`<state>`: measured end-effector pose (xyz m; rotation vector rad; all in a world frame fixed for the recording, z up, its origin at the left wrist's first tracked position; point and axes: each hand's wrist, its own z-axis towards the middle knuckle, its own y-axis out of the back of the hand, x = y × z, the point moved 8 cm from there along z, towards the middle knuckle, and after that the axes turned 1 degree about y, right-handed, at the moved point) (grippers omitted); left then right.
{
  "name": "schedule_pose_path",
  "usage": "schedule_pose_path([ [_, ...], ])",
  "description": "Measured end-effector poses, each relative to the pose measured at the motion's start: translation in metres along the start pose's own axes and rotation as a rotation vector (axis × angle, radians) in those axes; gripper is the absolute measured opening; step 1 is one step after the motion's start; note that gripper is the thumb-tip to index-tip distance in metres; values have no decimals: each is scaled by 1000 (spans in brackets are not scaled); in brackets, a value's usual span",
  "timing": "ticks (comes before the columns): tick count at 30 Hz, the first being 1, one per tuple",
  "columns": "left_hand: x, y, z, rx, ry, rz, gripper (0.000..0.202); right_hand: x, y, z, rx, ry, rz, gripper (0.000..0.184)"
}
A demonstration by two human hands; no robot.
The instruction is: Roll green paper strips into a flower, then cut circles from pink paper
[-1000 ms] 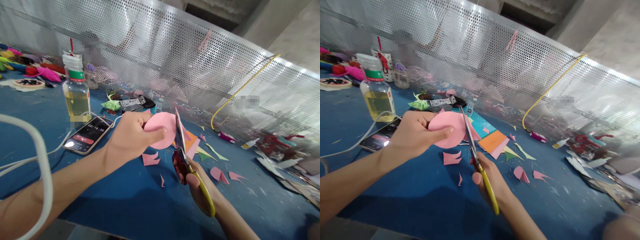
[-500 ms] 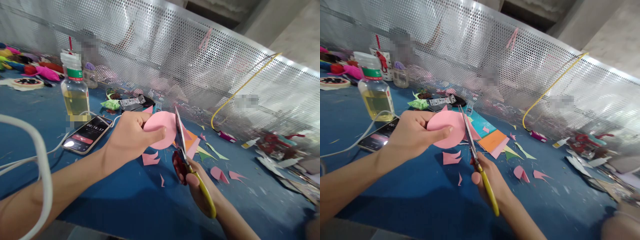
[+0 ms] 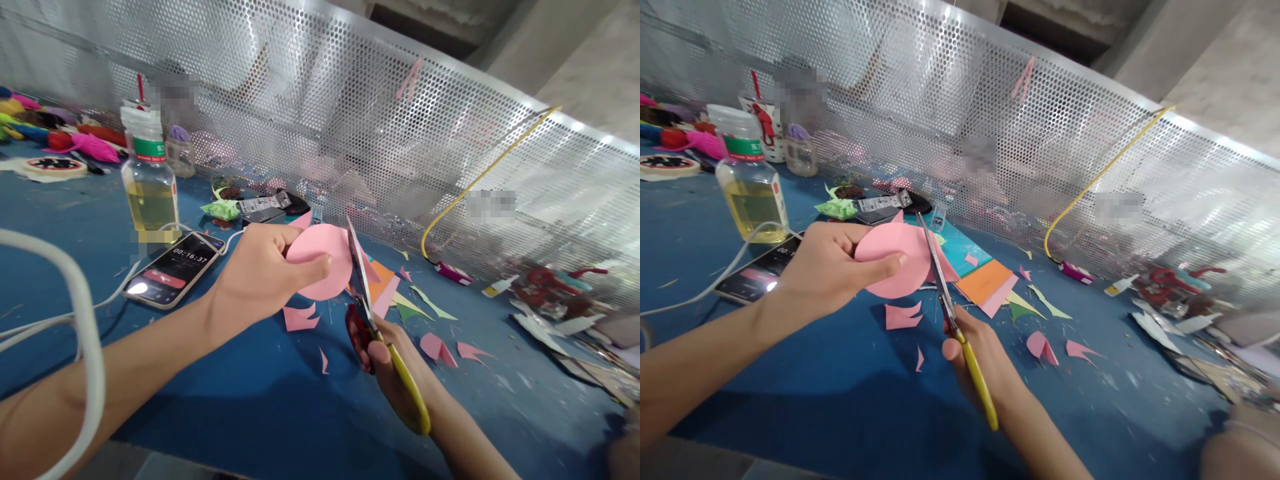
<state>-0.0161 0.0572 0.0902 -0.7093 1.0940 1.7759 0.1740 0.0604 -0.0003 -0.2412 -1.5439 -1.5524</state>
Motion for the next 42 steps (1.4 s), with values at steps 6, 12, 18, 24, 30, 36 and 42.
schedule_pose_path([
  [6, -2, 0, 3, 19, 9, -13, 43, 3, 0, -2, 19, -38, -8, 75],
  [12, 1, 1, 5, 46, 37, -20, 45, 4, 0, -3, 9, -39, -43, 73],
  [18, 1, 0, 6, 68, 38, -59, 43, 5, 0, -3, 28, -43, -55, 72],
  [24, 6, 4, 8, 20, 37, -32, 31, 5, 1, -4, 50, -28, -47, 69],
  [30, 8, 4, 8, 19, 62, -16, 27, 5, -1, -4, 45, -44, -22, 70],
  [36, 6, 4, 6, 2, 46, -52, 38, 2, -4, -3, 38, -72, 26, 71],
  [42, 3, 3, 4, 14, 55, -69, 37, 4, -4, -4, 49, -53, 23, 67],
])
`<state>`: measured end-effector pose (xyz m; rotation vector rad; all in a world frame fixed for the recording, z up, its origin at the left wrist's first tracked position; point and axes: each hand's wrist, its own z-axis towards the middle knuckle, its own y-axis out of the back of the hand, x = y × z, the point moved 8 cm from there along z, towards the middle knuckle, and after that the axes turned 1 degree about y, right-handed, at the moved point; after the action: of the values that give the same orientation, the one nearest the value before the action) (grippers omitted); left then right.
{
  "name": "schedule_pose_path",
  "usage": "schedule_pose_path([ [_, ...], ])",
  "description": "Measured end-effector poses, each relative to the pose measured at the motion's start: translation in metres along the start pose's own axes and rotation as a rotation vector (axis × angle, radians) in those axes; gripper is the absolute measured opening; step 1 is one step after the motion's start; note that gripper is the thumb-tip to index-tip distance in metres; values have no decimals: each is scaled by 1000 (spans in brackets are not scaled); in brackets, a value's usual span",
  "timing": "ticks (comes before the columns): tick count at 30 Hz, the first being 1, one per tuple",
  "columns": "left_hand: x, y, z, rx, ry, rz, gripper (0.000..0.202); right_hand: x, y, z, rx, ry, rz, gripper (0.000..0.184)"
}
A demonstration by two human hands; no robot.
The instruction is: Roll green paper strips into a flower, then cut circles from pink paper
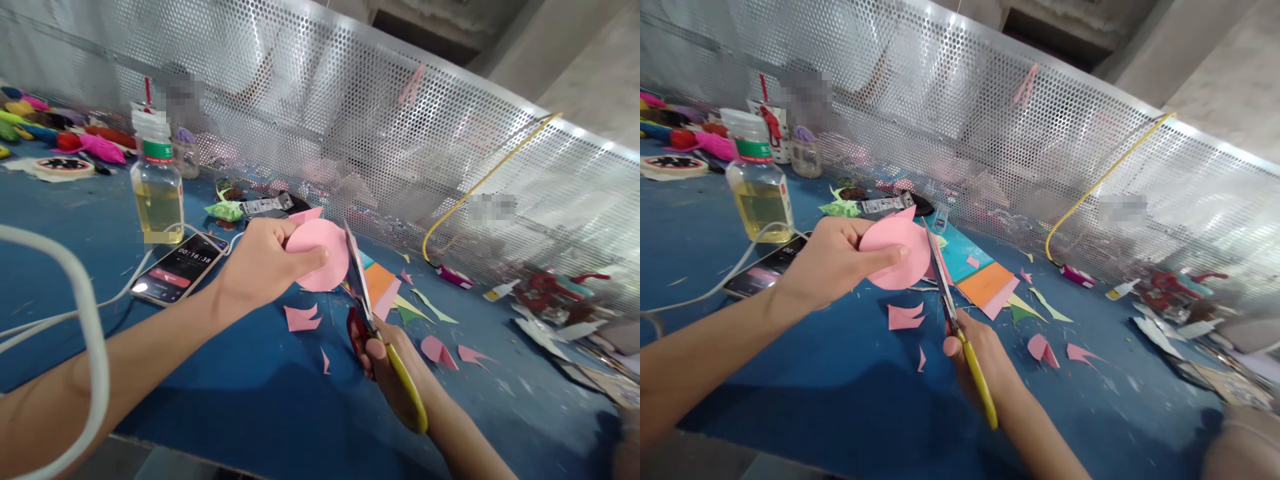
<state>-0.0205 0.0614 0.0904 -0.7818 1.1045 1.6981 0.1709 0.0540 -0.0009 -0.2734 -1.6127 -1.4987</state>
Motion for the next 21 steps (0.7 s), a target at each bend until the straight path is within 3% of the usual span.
schedule_pose_path([
  [9, 0, 1, -1, 10, -2, 37, 34, -3, 1, 1, -43, 43, 13, 73],
  [15, 0, -11, 0, 124, -54, -24, 36, -4, 5, 5, -46, 108, -12, 79],
  [21, -1, -11, 1, 119, -64, -5, 39, -2, 8, 6, -72, 151, -52, 76],
])
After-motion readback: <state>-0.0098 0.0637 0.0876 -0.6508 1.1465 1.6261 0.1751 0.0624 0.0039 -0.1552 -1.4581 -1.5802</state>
